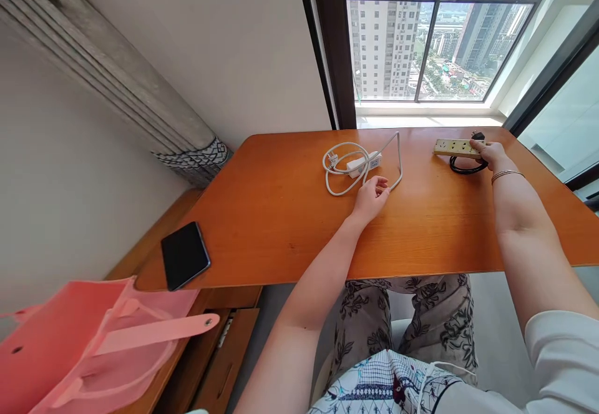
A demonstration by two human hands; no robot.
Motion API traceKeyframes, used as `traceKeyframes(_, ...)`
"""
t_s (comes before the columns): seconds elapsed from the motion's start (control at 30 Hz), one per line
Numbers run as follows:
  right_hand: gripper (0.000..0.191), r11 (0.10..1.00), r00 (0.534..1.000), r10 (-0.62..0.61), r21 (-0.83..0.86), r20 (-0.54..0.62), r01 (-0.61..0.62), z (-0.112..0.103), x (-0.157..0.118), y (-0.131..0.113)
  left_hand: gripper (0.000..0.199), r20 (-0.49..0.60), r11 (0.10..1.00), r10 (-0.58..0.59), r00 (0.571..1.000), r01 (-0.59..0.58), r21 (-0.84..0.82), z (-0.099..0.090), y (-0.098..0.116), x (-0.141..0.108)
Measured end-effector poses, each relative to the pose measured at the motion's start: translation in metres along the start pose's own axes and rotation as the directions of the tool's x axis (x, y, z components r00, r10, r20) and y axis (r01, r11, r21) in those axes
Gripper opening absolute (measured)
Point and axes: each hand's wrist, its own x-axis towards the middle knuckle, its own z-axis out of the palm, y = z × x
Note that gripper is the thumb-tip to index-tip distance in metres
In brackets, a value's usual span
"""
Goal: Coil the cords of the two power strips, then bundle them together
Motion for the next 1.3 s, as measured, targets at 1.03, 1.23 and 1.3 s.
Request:
traceKeyframes(1.03, 0.047, 0.39, 0.908, -0.353, -0.846, 0.227, 0.364, 0.025, -0.058, 0.036, 0.018, 0.247, 0.979, 0.082, 0.966, -0.124, 0.161, -0.001, -0.002, -0.006)
traceKeyframes(1.23, 0.051, 0.454, 0.938, -0.321, -0.847, 0.134, 0.276, 0.02, -0.044, 0.032, 0.017, 0.264, 0.974, 0.089, 0.96, -0.14, 0.178, 0.0, -0.001, -0.007)
traceKeyframes(1.3, 0.05, 0.485, 0.942, -0.319, -0.835, 0.107, 0.259, 0.021, -0.044, 0.033, 0.017, 0.27, 0.973, 0.098, 0.958, -0.149, 0.177, -0.001, 0.0, -0.007)
